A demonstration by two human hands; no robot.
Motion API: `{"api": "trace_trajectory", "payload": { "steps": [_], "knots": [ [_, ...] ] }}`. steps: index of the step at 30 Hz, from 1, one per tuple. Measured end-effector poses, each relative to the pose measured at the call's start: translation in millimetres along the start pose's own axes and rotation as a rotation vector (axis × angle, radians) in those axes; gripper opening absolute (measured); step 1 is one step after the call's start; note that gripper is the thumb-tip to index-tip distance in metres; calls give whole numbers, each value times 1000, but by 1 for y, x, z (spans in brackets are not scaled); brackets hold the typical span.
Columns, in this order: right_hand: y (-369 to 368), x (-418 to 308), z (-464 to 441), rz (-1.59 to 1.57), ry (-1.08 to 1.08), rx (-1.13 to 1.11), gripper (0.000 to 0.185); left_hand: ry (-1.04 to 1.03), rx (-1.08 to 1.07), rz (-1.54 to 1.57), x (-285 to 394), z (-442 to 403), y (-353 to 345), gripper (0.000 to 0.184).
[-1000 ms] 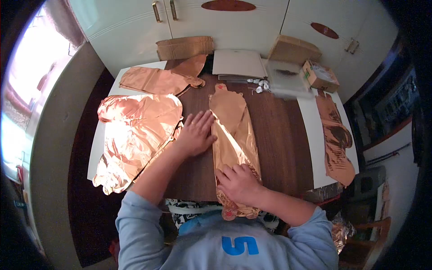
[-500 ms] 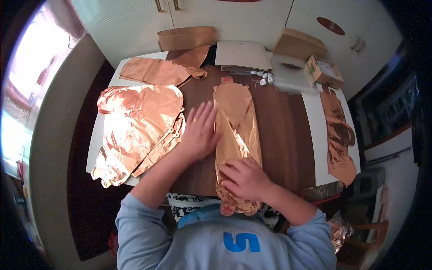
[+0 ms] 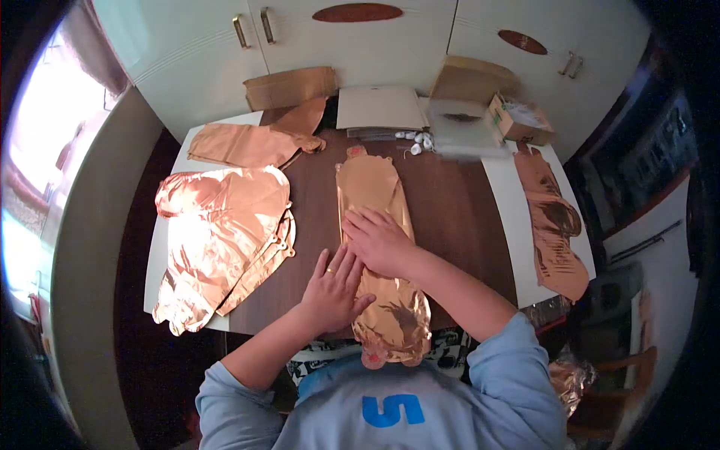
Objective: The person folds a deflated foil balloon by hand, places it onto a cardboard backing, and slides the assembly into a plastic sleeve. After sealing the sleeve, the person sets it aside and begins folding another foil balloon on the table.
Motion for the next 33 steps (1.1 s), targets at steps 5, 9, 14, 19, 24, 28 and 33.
{"api": "trace_trajectory", "payload": {
  "steps": [5, 9, 14, 19, 24, 28, 33],
  "knots": [
    [-10, 13, 8, -125, 44, 33, 43, -22, -14, 110, -1, 0, 8, 82],
    [11, 50, -16, -555, -121, 150, 37, 29, 66, 262, -9, -17, 34, 80],
    [73, 142, -84, -263, -273, 353, 36, 26, 106, 102, -8, -28, 14, 83],
    [62, 206, -145, 6, -330, 260, 59, 15, 95, 68, -9, -26, 3, 83],
    [53, 205, -182, -17, -372, -38, 62, 5, 156, 99, -10, -26, 3, 84],
    [55, 209, -194, 102, -340, -191, 54, 58, 186, 230, -13, -27, 10, 77],
    [62, 215, -190, 40, -311, -168, 47, 166, 400, 568, -73, -45, 34, 60]
  ]
}}
Point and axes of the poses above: each hand's wrist, its own z-axis away from the middle knuckle, its own y-axis out of the back of the hand, x = y × z, the point moved 2 cm from there along -z, towards the middle knuckle, and after that the axes turned 10 degrees about -y, right-handed, at the moved point
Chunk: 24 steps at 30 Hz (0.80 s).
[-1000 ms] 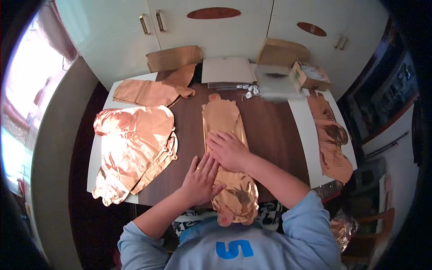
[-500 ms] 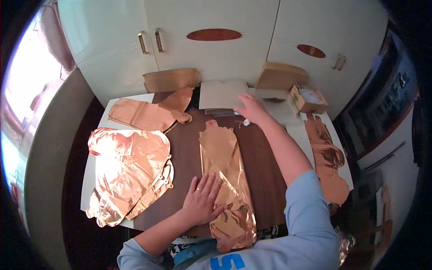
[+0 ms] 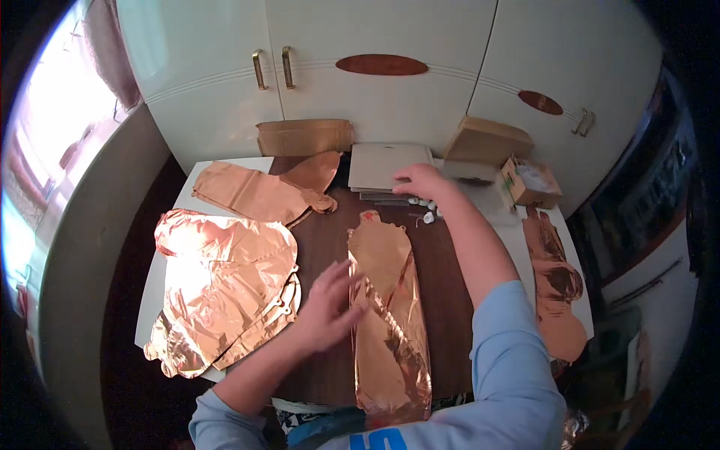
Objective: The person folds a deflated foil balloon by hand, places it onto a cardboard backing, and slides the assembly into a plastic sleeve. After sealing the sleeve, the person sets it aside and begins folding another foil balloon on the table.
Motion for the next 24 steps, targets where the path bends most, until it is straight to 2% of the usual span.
{"api": "trace_trajectory", "payload": {
  "steps": [3, 6, 8, 10, 12, 14, 16, 18, 20, 22, 24],
  "knots": [
    [-2, 3, -7, -34, 18, 21, 33, 176, 91, 230, -8, -28, 17, 52],
    [-2, 4, -9, 149, -64, 132, 23, 136, 82, 164, -8, -33, 14, 48],
    [6, -9, 7, 344, -125, 261, 23, 14, 60, 17, -2, -25, 8, 45],
    [30, -27, 39, 409, 148, 743, 20, -111, 5, -168, 2, -12, 5, 45],
    [65, -56, 90, 239, 180, 973, 12, -150, -33, -284, 16, 5, 8, 47],
    [86, -77, 146, -201, 117, 974, 4, -164, -72, -318, 31, 28, 8, 49],
    [82, -83, 201, -666, -164, 674, 7, -154, -174, -298, 44, 54, -2, 54],
    [49, -86, 247, -1125, -324, 279, 14, -149, -250, -311, 56, 75, -17, 56],
    [-5, -102, 286, -1556, -442, 113, 18, -127, -251, -316, 67, 86, -24, 56],
    [-52, -119, 322, -1843, -691, -115, 23, -119, -229, -320, 75, 97, -28, 56],
    [-78, -129, 349, -1944, -759, -256, 28, -143, -167, -324, 81, 107, -26, 49]
  ]
}}
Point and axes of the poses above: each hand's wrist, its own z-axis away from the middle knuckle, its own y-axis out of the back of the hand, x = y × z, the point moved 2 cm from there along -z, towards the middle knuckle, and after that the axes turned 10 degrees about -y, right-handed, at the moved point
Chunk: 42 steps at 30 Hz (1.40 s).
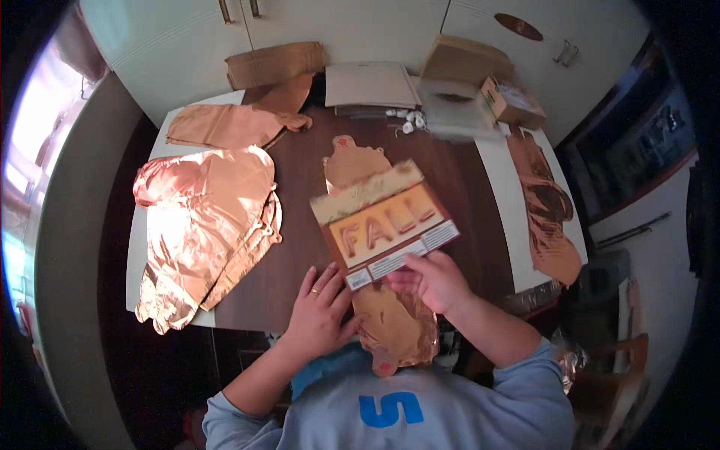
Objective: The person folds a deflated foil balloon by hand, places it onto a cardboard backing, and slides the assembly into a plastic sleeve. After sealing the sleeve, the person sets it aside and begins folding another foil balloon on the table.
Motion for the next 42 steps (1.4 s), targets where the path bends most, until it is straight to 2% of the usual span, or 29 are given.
{"api": "trace_trajectory", "payload": {
  "steps": [1, 4, 5, 8, 9, 11, 13, 14, 15, 18, 19, 22, 26, 29, 31, 34, 37, 42],
  "knots": [
    [1, 8, 10, -25, -79, 5, 33, -1, 31, -8, 2, 7, 2, 46],
    [8, -11, 47, 94, -368, -155, 29, 41, 206, 9, -1, 27, 14, 33],
    [14, -21, 57, 201, -365, -175, 27, 28, 262, -116, -1, 27, 18, 26],
    [30, -57, 86, 957, -248, -71, 30, 50, 247, -46, 4, 24, 22, 33],
    [29, -59, 91, 1260, 0, -42, 36, -16, 222, 21, 5, 23, 18, 46],
    [27, -59, 100, 1821, 550, 10, 50, -28, 65, 45, 2, 15, 16, 54],
    [27, -41, 96, 2002, 779, 31, 61, -42, -97, 71, -2, 10, 13, 62],
    [26, -30, 92, 2085, 903, 47, 66, -53, -99, 74, -5, 9, 13, 62],
    [28, -20, 87, 2066, 838, -10, 64, -66, -100, 75, -10, 7, 13, 63],
    [41, 9, 62, 2210, 1109, 43, 52, -90, -141, 99, -16, 3, 14, 66],
    [42, 16, 60, 2108, 1191, 81, 44, -94, -152, 101, -17, 4, 13, 67],
    [47, 25, 58, 2036, 1324, 106, 40, -76, -174, 99, -12, 7, 15, 68],
    [56, 34, 61, 1955, 1368, 104, 37, -86, -181, 14, 3, 15, 15, 68],
    [58, 30, 66, 1893, 1387, 61, 36, -127, -96, -87, 7, 28, -4, 66],
    [57, 30, 65, 1813, 1410, 49, 34, -149, -45, -127, 10, 30, -6, 60],
    [44, 23, 68, 1807, 1444, 168, 32, -171, 37, -166, 11, 33, -13, 51],
    [49, 24, 61, 1835, 1407, 94, 32, -188, 101, -153, 10, 34, -14, 44],
    [50, 26, 63, 1783, 1362, 98, 32, -220, 163, -164, 10, 36, -16, 37]
  ]
}}
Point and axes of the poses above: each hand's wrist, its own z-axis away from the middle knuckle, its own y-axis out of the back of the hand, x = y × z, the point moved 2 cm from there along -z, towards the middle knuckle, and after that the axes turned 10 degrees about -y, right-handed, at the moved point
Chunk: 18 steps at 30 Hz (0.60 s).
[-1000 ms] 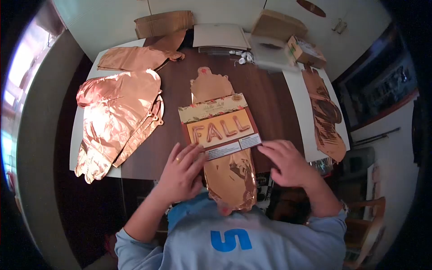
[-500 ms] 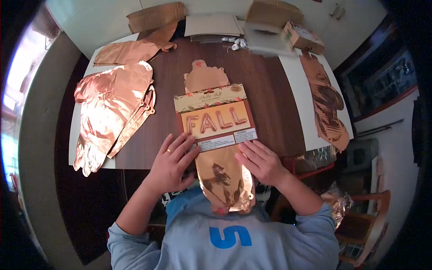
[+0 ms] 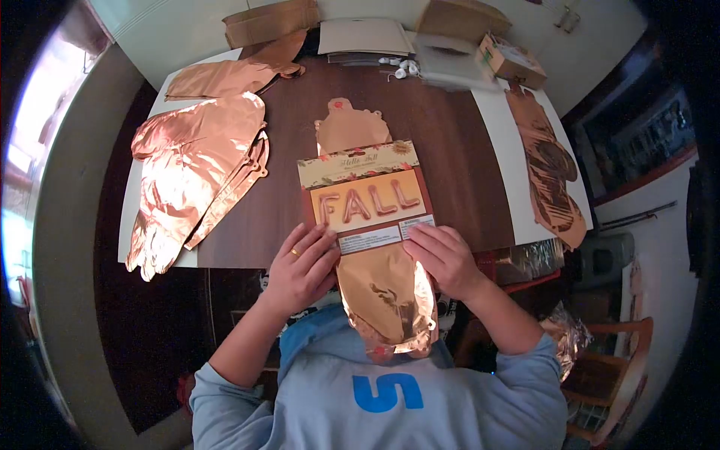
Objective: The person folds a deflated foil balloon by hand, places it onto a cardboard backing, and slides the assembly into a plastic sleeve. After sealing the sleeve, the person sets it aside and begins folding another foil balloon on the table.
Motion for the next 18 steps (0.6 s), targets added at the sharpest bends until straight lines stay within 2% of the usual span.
{"api": "trace_trajectory", "payload": {
  "steps": [7, 10, 13, 18],
  "knots": [
    [-1, 9, -3, -201, -118, 12, 31, 50, 73, 7, 4, 2, -4, 26],
    [3, 12, -9, -275, -209, -2, 41, 154, 143, 29, -1, 3, -9, 22],
    [4, 17, -18, -497, -588, -125, 56, 333, 167, 54, 0, -3, -8, 20],
    [5, 11, -33, -424, -689, -126, 61, 516, 204, 113, 6, -8, -9, 25]
  ]
}}
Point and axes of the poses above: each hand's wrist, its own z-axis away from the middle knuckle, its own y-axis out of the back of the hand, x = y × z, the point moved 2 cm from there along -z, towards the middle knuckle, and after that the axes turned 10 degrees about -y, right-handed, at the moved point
